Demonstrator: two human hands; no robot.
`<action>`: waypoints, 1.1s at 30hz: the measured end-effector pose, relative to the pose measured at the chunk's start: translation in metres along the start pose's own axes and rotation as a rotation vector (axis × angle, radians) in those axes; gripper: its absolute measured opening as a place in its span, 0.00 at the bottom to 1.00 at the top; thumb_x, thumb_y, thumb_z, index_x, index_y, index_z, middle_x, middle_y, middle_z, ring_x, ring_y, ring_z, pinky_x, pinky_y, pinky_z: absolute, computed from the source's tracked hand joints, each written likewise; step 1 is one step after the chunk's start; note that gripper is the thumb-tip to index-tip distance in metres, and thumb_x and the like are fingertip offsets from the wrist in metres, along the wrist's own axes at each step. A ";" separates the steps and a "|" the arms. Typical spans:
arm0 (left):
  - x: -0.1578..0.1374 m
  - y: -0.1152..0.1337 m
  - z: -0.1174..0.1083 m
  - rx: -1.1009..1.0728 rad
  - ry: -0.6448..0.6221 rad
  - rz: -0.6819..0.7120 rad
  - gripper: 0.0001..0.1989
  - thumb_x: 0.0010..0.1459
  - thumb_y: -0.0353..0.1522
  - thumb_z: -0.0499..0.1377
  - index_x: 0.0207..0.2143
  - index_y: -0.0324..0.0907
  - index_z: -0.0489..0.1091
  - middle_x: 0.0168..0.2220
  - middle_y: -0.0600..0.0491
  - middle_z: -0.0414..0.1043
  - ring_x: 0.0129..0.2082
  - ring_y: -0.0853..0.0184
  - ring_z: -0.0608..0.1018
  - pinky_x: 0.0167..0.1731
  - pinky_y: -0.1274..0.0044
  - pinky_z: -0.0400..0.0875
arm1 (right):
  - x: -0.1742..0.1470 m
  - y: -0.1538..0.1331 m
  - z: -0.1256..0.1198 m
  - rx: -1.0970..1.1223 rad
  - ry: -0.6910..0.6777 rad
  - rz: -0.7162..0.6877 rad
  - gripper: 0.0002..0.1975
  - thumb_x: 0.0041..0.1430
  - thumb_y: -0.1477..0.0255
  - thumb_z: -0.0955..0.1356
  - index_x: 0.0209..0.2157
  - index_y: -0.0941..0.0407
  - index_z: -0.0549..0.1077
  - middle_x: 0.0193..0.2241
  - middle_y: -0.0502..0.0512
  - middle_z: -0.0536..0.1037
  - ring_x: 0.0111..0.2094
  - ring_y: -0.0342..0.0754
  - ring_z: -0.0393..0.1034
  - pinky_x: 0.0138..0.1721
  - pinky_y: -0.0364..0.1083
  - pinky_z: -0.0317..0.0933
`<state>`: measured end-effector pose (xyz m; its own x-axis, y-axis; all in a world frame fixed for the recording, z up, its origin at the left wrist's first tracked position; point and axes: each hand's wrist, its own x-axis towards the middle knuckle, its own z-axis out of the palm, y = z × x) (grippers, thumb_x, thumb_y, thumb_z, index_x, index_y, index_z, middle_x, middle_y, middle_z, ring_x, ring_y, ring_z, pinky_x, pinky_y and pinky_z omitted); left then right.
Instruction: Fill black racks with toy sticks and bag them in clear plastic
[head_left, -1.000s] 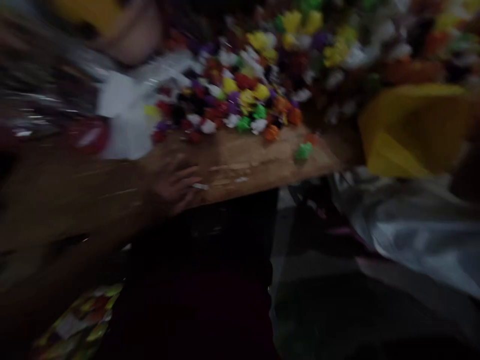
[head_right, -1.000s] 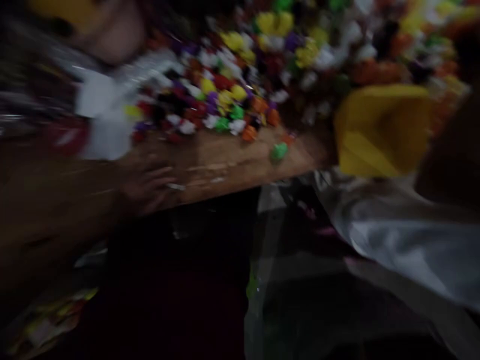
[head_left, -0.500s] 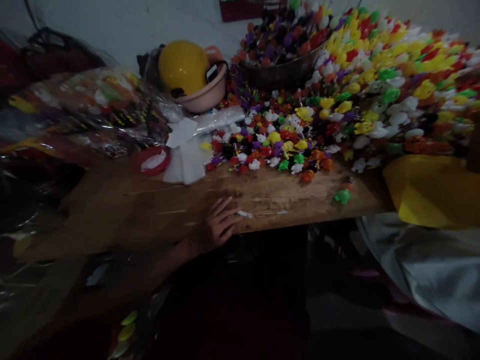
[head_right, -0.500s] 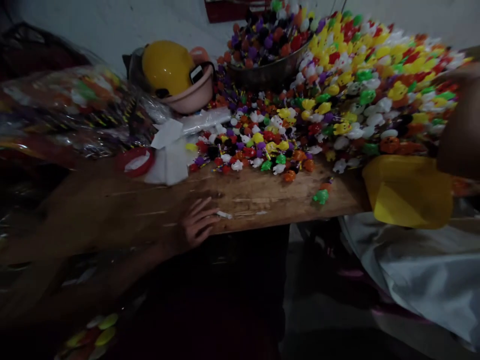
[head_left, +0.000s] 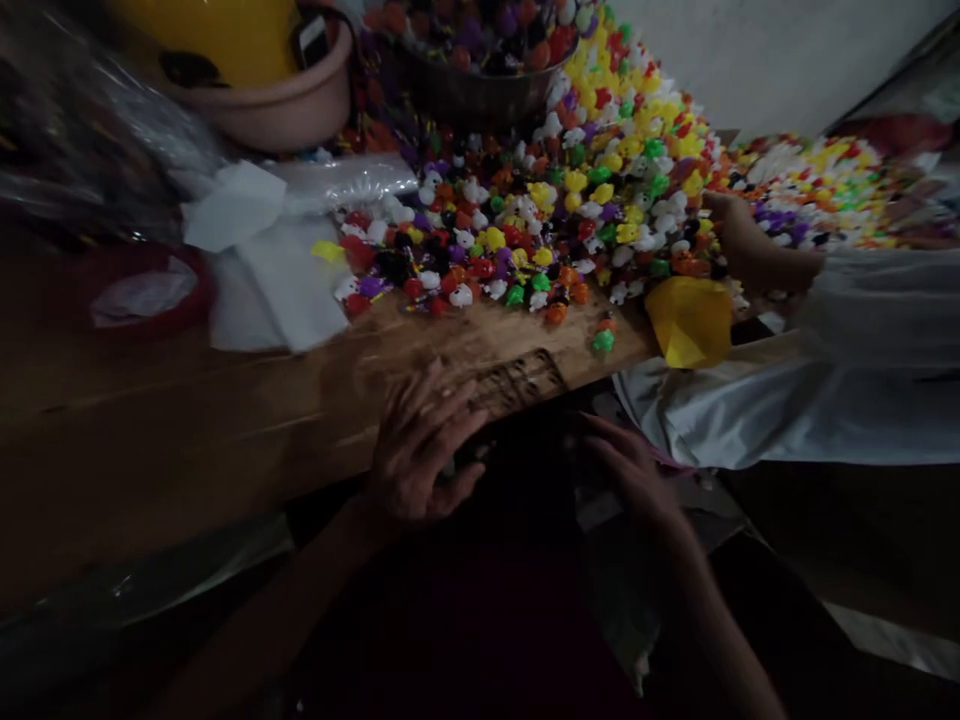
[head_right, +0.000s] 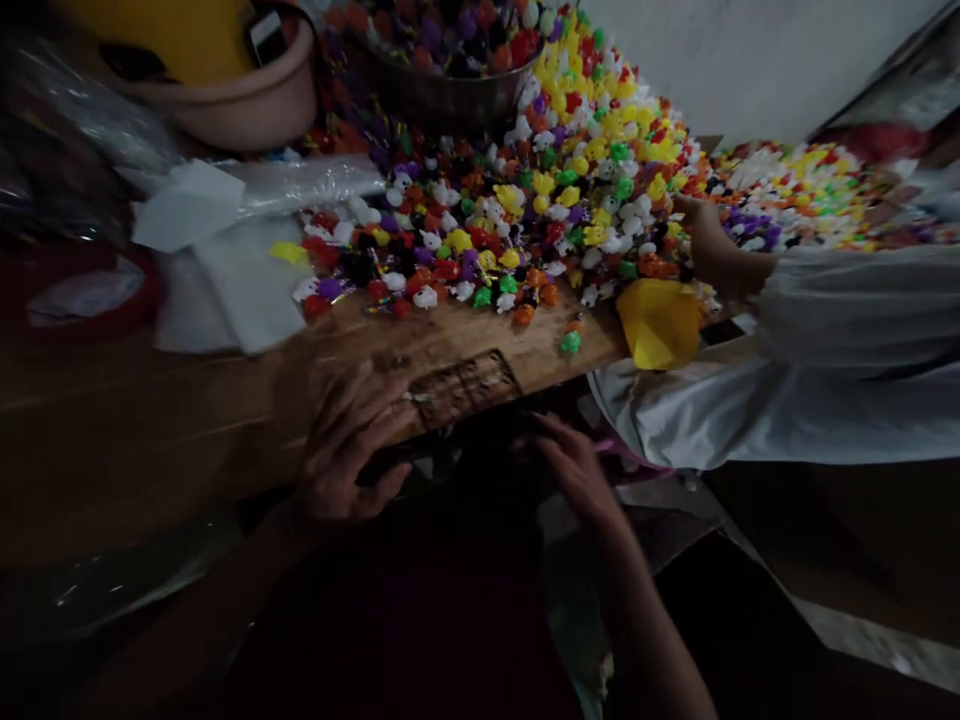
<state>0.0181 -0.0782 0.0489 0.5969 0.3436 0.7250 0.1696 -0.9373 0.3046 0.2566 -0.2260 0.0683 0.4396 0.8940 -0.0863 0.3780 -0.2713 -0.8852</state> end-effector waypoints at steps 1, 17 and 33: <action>0.001 0.003 0.000 0.010 -0.051 0.015 0.26 0.65 0.39 0.56 0.64 0.45 0.61 0.63 0.45 0.69 0.70 0.48 0.59 0.68 0.51 0.56 | 0.010 -0.002 0.016 0.048 -0.093 0.012 0.17 0.67 0.56 0.65 0.46 0.53 0.77 0.37 0.55 0.81 0.36 0.50 0.77 0.39 0.51 0.74; -0.036 -0.036 0.017 0.141 -0.463 -0.226 0.26 0.69 0.42 0.53 0.64 0.39 0.62 0.67 0.45 0.62 0.69 0.46 0.60 0.66 0.47 0.56 | 0.210 0.053 -0.128 -0.502 0.128 -0.216 0.07 0.47 0.59 0.75 0.25 0.45 0.77 0.38 0.59 0.78 0.53 0.62 0.70 0.55 0.65 0.64; -0.016 -0.021 0.055 0.079 -0.353 -0.320 0.22 0.63 0.36 0.60 0.58 0.38 0.69 0.62 0.42 0.68 0.68 0.45 0.62 0.68 0.47 0.54 | 0.157 -0.019 0.119 0.258 -0.125 -0.238 0.18 0.53 0.52 0.73 0.33 0.51 0.72 0.29 0.50 0.77 0.30 0.49 0.72 0.33 0.50 0.69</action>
<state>0.0481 -0.0673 -0.0034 0.7320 0.5878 0.3445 0.4394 -0.7938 0.4205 0.2209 -0.0381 0.0173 0.2551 0.9623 0.0943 0.2329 0.0335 -0.9719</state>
